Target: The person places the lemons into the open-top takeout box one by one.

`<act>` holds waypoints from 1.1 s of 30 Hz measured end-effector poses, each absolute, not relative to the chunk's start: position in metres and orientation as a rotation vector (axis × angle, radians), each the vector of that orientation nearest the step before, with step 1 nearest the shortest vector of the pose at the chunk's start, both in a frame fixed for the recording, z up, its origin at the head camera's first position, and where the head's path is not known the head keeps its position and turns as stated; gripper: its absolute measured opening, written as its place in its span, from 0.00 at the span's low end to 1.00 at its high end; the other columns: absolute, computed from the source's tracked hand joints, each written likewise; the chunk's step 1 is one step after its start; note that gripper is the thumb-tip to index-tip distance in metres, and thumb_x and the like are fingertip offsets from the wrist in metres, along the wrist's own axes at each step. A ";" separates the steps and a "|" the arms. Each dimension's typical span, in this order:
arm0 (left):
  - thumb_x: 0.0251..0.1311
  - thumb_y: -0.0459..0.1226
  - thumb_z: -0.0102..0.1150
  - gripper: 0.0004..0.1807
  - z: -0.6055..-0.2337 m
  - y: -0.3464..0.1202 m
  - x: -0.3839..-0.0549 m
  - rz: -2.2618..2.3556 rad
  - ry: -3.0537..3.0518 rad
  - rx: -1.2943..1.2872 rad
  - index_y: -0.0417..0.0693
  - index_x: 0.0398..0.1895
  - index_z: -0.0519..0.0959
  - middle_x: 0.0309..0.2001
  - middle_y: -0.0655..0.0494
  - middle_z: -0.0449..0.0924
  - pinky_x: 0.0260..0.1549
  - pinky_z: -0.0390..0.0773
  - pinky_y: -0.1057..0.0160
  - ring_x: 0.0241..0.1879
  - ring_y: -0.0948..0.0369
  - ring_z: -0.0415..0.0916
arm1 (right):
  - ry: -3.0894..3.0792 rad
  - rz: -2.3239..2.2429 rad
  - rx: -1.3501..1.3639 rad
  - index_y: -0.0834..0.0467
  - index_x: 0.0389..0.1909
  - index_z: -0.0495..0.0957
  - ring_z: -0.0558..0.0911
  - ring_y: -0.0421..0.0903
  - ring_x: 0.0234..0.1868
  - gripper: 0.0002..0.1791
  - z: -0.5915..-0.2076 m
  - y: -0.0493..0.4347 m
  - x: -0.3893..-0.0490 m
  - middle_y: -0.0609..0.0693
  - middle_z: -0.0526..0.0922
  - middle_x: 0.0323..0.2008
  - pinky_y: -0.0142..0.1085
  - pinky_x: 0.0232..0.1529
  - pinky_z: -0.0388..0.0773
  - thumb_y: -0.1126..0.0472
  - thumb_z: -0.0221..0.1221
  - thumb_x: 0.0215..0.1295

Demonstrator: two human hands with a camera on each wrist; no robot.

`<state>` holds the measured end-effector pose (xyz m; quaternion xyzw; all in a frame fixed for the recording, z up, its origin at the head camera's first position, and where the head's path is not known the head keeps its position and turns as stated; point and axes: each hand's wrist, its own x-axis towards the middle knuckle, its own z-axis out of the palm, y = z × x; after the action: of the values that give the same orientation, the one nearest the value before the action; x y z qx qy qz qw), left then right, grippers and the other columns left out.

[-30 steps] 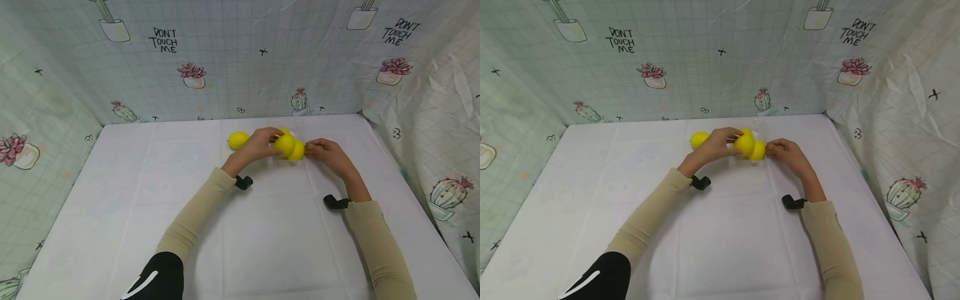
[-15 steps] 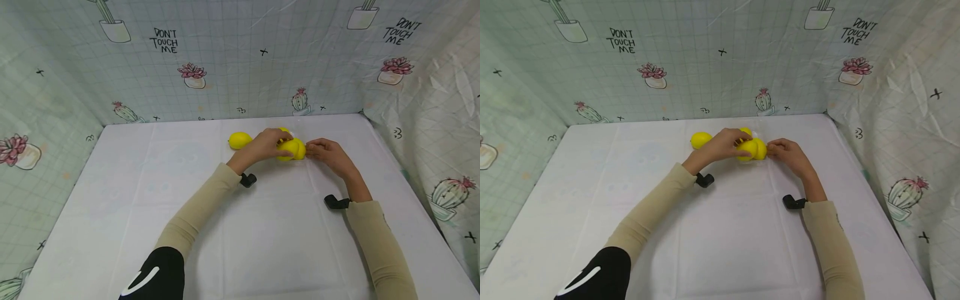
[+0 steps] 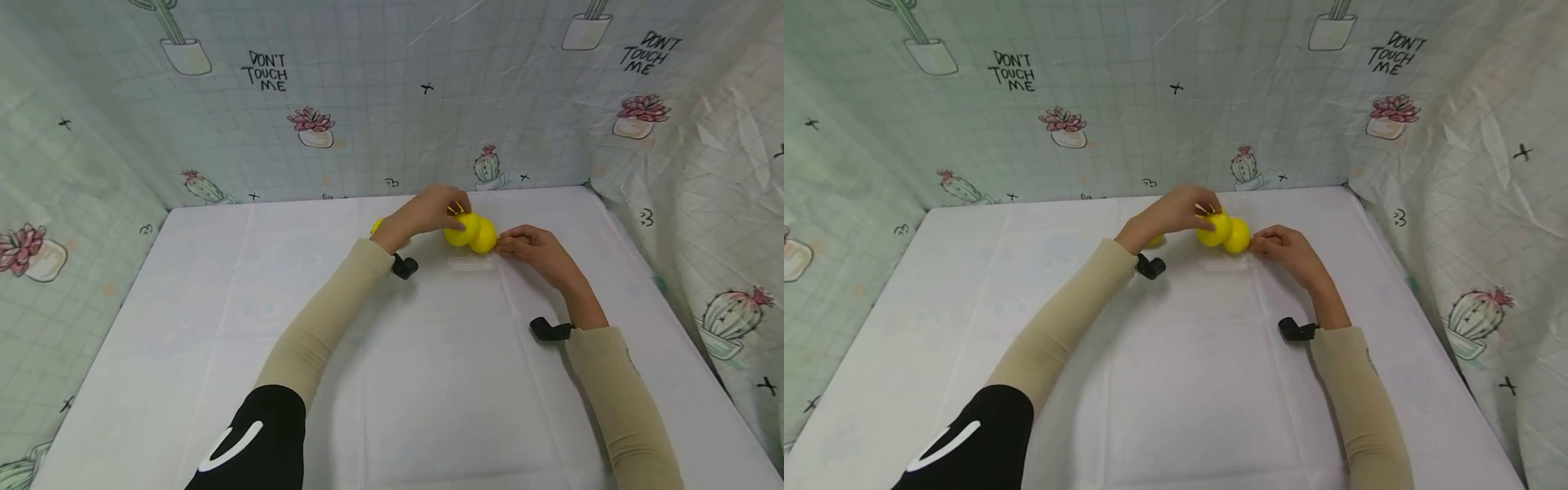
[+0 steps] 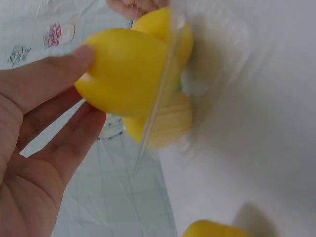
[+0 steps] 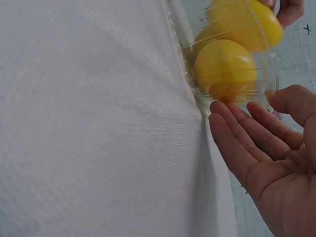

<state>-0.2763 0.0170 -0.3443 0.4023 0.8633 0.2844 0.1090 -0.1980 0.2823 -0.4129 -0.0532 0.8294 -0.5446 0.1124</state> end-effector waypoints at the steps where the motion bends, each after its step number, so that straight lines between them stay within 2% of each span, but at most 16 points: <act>1: 0.62 0.34 0.70 0.12 -0.343 0.016 -0.278 0.846 2.537 1.174 0.42 0.48 0.83 0.51 0.52 0.83 0.54 0.80 0.68 0.53 0.57 0.80 | 2.434 -1.597 -0.154 0.67 0.62 0.72 0.83 0.50 0.58 0.25 -0.413 0.282 -0.198 0.63 0.82 0.59 0.34 0.59 0.80 0.50 0.55 0.78; 3: 0.63 0.33 0.69 0.12 -0.341 0.014 -0.280 0.833 2.531 1.168 0.42 0.49 0.83 0.52 0.52 0.82 0.53 0.80 0.69 0.52 0.57 0.79 | 2.427 -1.599 -0.147 0.67 0.62 0.71 0.83 0.51 0.58 0.26 -0.412 0.282 -0.199 0.63 0.82 0.59 0.34 0.59 0.80 0.50 0.56 0.77; 8: 0.60 0.35 0.72 0.29 -0.334 0.019 -0.278 0.692 2.512 1.158 0.40 0.64 0.75 0.54 0.49 0.79 0.52 0.80 0.69 0.53 0.56 0.78 | 2.430 -1.585 -0.110 0.66 0.63 0.71 0.82 0.52 0.60 0.27 -0.410 0.282 -0.199 0.63 0.81 0.60 0.33 0.59 0.79 0.48 0.56 0.77; 10: 0.59 0.37 0.73 0.32 -0.334 0.022 -0.277 0.627 2.511 1.138 0.41 0.66 0.75 0.55 0.49 0.78 0.52 0.79 0.69 0.53 0.56 0.77 | 2.447 -1.557 -0.103 0.65 0.64 0.71 0.82 0.53 0.60 0.28 -0.411 0.283 -0.199 0.62 0.81 0.60 0.33 0.60 0.79 0.47 0.56 0.77; 15: 0.57 0.37 0.75 0.25 -0.341 0.024 -0.277 0.563 2.473 1.124 0.45 0.57 0.80 0.56 0.52 0.79 0.55 0.78 0.67 0.54 0.56 0.75 | 2.470 -1.510 -0.082 0.64 0.65 0.71 0.81 0.53 0.61 0.28 -0.411 0.283 -0.200 0.61 0.81 0.61 0.31 0.59 0.78 0.47 0.56 0.76; 21: 0.52 0.35 0.78 0.20 -0.353 0.025 -0.280 0.600 2.412 1.177 0.43 0.46 0.79 0.49 0.53 0.81 0.52 0.79 0.68 0.49 0.58 0.78 | 2.421 -1.596 -0.133 0.66 0.63 0.71 0.81 0.54 0.60 0.26 -0.411 0.284 -0.199 0.63 0.81 0.60 0.31 0.58 0.79 0.51 0.56 0.77; 24: 0.53 0.35 0.78 0.20 -0.354 0.026 -0.280 0.600 2.369 1.212 0.43 0.47 0.79 0.48 0.53 0.81 0.52 0.79 0.69 0.49 0.58 0.78 | 2.425 -1.593 -0.152 0.66 0.63 0.72 0.82 0.52 0.60 0.26 -0.412 0.285 -0.200 0.63 0.81 0.60 0.30 0.58 0.79 0.50 0.56 0.77; 29: 0.56 0.42 0.76 0.21 -0.353 0.025 -0.279 0.600 2.351 1.210 0.44 0.48 0.80 0.49 0.54 0.81 0.53 0.78 0.68 0.50 0.58 0.78 | 2.453 -1.557 -0.152 0.65 0.63 0.72 0.82 0.52 0.60 0.26 -0.411 0.283 -0.201 0.62 0.81 0.60 0.26 0.55 0.79 0.49 0.55 0.78; 33: 0.56 0.44 0.76 0.24 -0.354 0.025 -0.277 0.572 2.363 1.226 0.44 0.50 0.76 0.51 0.53 0.80 0.54 0.77 0.67 0.50 0.58 0.75 | 2.439 -1.571 -0.162 0.66 0.64 0.71 0.81 0.53 0.61 0.25 -0.412 0.282 -0.202 0.63 0.80 0.61 0.28 0.56 0.79 0.51 0.54 0.78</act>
<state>-0.2774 0.0252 -0.3541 0.4403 0.8490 0.2054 0.2079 -0.2019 0.2820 -0.4116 -0.0554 0.8335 -0.5370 0.1178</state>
